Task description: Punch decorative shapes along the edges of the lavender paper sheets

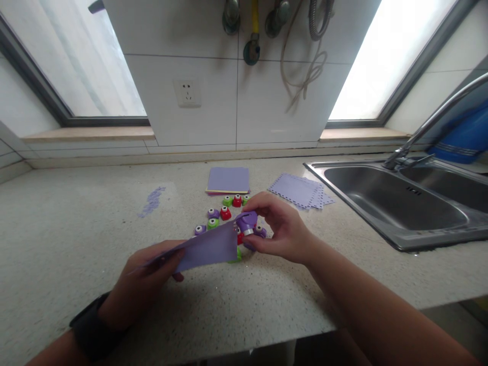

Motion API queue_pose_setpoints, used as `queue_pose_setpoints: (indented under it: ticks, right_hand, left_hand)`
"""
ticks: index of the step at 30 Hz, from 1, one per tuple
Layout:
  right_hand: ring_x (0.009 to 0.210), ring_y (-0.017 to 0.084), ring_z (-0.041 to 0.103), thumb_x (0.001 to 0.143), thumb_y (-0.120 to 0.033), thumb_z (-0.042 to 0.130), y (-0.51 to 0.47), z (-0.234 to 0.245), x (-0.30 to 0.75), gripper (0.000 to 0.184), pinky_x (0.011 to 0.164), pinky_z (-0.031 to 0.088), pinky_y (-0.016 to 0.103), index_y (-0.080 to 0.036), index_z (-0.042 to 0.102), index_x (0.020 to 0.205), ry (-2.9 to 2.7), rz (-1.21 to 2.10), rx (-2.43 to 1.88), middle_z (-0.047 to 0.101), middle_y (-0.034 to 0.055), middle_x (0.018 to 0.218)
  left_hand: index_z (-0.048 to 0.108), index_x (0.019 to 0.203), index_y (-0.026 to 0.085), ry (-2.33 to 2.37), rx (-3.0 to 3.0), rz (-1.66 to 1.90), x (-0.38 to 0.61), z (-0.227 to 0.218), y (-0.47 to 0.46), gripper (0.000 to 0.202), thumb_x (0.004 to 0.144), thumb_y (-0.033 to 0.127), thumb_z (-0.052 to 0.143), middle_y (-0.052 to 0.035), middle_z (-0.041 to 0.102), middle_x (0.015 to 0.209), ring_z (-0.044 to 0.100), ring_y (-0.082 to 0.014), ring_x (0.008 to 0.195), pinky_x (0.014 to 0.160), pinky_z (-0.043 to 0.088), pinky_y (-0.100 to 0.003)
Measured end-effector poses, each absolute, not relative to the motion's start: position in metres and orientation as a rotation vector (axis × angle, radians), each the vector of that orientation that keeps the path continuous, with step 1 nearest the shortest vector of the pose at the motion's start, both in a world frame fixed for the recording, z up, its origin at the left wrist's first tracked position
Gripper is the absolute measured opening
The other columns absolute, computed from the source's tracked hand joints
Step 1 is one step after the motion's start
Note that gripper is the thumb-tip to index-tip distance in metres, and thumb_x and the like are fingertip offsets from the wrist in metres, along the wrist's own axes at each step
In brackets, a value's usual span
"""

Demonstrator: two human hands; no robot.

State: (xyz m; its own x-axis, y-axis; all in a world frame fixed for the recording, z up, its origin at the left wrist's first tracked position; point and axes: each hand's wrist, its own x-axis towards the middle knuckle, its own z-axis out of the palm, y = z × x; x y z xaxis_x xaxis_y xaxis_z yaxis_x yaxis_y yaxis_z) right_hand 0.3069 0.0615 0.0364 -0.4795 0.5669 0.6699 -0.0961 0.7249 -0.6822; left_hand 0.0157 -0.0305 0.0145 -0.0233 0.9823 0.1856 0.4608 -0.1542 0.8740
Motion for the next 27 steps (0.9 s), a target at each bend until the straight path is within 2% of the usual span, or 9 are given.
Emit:
queue_pose_setpoints:
  ticks: [2,8,12,15,20,27]
  right_hand:
    - [0.093,0.02,0.065,0.079,-0.018,0.085,0.062,0.036,0.307,0.046,0.08,0.055,0.036,-0.025,0.066,0.121,-1.93,0.846,-0.386,0.066,0.0053,0.109]
    - [0.089,0.018,0.066,0.081,-0.022,0.087,0.06,0.038,0.305,0.044,0.08,0.058,0.036,-0.023,0.066,0.119,-1.869,1.108,-0.469,0.067,0.0038,0.102]
    - [0.08,0.015,0.067,0.081,-0.024,0.088,0.06,0.039,0.304,0.045,0.07,0.059,0.032,-0.022,0.066,0.12,-1.812,1.284,-0.524,0.068,0.002,0.093]
    - [0.071,0.013,0.067,0.08,-0.026,0.089,0.063,0.037,0.303,0.044,0.063,0.058,0.028,-0.02,0.067,0.118,-1.755,1.44,-0.552,0.067,-0.0008,0.084]
    - [0.07,0.012,0.068,0.08,-0.032,0.09,0.066,0.031,0.3,0.046,0.068,0.058,0.028,-0.018,0.068,0.118,-1.699,1.619,-0.652,0.066,-0.0035,0.076]
    - [0.07,0.012,0.069,0.078,-0.029,0.091,0.066,0.028,0.296,0.047,0.068,0.057,0.028,-0.017,0.068,0.117,-1.636,1.69,-0.717,0.068,-0.0034,0.076]
  left_hand:
    - [0.075,0.076,0.028,1.541,1.692,1.118,0.015,0.014,-0.03,0.016,0.089,0.028,0.066,0.0048,0.073,0.058,0.072,-0.0193,0.053,0.054,0.062,-0.028]
    - [0.067,0.051,0.028,1.611,1.671,1.036,0.016,0.013,-0.031,0.041,0.091,0.038,0.066,0.0021,0.072,0.054,0.072,-0.0209,0.052,0.054,0.06,-0.03]
    - [0.069,0.053,0.028,1.656,1.599,1.027,0.018,0.014,-0.031,0.038,0.087,0.042,0.067,0.0014,0.072,0.051,0.072,-0.023,0.05,0.054,0.059,-0.032]
    - [0.069,0.053,0.028,1.693,1.618,1.028,0.017,0.012,-0.031,0.038,0.088,0.043,0.067,0.001,0.072,0.05,0.073,-0.0239,0.055,0.063,0.06,-0.033]
    - [0.068,0.05,0.027,1.684,1.55,1.005,0.014,0.012,-0.03,0.044,0.09,0.046,0.066,-0.0006,0.073,0.051,0.071,-0.0243,0.055,0.064,0.058,-0.033]
    - [0.071,0.052,0.025,1.66,1.448,0.991,0.015,0.015,-0.028,0.046,0.091,0.048,0.065,-0.003,0.075,0.054,0.072,-0.0246,0.058,0.066,0.057,-0.033]
